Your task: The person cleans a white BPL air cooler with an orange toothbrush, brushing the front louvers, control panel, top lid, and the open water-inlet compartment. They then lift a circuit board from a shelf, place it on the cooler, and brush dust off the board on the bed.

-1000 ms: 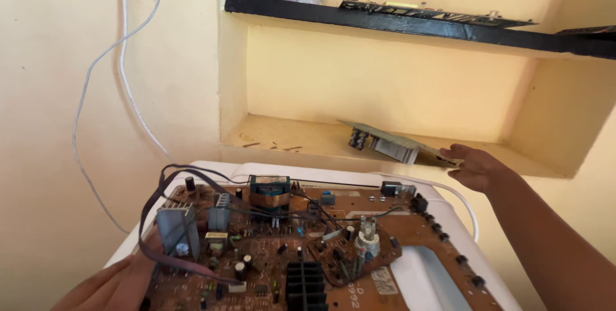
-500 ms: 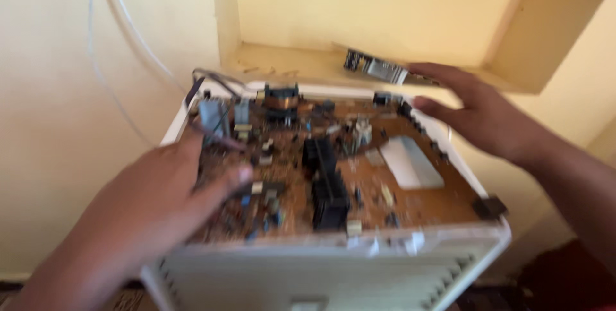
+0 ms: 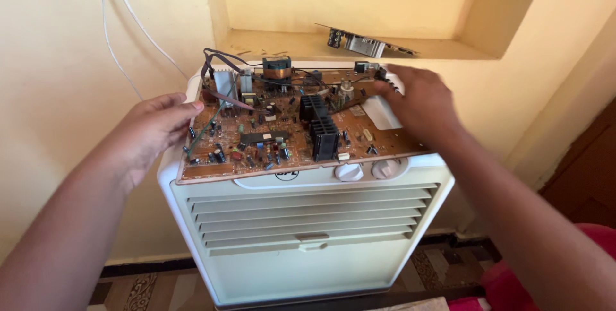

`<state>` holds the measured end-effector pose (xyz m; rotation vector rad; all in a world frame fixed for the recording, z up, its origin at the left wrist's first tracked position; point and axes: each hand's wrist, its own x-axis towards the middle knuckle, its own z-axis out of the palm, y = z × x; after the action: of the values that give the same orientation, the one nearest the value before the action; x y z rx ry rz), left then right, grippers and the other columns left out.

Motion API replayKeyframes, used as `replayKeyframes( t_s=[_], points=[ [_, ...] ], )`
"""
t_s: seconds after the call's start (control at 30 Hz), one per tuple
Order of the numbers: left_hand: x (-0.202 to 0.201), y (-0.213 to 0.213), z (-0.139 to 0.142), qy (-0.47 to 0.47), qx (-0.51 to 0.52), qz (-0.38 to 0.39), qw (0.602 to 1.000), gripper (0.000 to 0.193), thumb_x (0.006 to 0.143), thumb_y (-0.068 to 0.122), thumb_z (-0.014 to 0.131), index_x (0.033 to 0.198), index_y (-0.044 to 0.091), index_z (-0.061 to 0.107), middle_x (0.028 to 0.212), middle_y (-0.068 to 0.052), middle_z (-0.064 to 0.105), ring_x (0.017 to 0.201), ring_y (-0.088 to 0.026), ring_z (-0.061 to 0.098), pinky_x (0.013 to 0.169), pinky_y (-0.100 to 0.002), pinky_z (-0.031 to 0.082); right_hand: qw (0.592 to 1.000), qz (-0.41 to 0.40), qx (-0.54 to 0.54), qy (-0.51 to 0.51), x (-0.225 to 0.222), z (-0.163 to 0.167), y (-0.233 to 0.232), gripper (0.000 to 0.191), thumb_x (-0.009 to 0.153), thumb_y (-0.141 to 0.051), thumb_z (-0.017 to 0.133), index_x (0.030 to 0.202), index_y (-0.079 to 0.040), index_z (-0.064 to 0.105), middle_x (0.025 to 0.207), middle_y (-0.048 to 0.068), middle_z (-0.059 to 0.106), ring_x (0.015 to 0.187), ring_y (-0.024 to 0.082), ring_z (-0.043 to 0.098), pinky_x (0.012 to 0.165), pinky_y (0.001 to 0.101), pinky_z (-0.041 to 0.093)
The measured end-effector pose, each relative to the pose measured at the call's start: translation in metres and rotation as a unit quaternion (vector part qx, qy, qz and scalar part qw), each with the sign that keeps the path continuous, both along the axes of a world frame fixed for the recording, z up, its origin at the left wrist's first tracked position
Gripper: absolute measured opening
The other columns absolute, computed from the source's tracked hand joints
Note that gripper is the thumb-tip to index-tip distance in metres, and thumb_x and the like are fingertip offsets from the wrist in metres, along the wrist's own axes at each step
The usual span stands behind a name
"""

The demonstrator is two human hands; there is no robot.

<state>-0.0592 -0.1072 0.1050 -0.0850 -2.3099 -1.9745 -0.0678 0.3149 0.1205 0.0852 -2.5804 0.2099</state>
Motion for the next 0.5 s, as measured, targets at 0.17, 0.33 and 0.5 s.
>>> replayKeyframes(
  t_s=[0.17, 0.33, 0.5],
  points=[
    [-0.003, 0.01, 0.016, -0.078, 0.024, -0.003, 0.997, 0.032, 0.087, 0.026, 0.076, 0.11, 0.006, 0.066, 0.108, -0.011, 0.073, 0.102, -0.022, 0.067, 0.098, -0.037, 0.051, 0.994, -0.061, -0.026, -0.084, -0.017, 0.0, 0.049, 0.068, 0.094, -0.052, 0.067, 0.149, -0.016, 0.053, 0.123, 0.023, 0.068, 0.117, 0.041, 0.062, 0.101, 0.0512, 0.047],
    [-0.009, 0.024, 0.017, -0.122, 0.13, 0.001, 0.984, 0.03, 0.088, 0.027, 0.072, 0.111, 0.009, 0.069, 0.105, -0.009, 0.074, 0.096, -0.023, 0.067, 0.094, -0.04, 0.053, 0.94, 0.009, -0.302, -0.156, -0.034, -0.018, 0.067, 0.06, 0.087, -0.037, 0.076, 0.141, -0.016, 0.062, 0.116, 0.012, 0.072, 0.105, 0.026, 0.07, 0.089, 0.0377, 0.054],
    [-0.015, 0.031, 0.005, -0.074, 0.103, 0.032, 0.991, 0.032, 0.088, 0.017, 0.073, 0.113, -0.001, 0.063, 0.106, -0.02, 0.073, 0.09, -0.028, 0.072, 0.082, -0.047, 0.061, 0.878, 0.039, -0.452, -0.149, -0.02, -0.024, 0.061, 0.051, 0.089, -0.023, 0.075, 0.139, -0.016, 0.067, 0.097, 0.013, 0.072, 0.072, 0.02, 0.06, 0.059, 0.0343, 0.046]
  ],
)
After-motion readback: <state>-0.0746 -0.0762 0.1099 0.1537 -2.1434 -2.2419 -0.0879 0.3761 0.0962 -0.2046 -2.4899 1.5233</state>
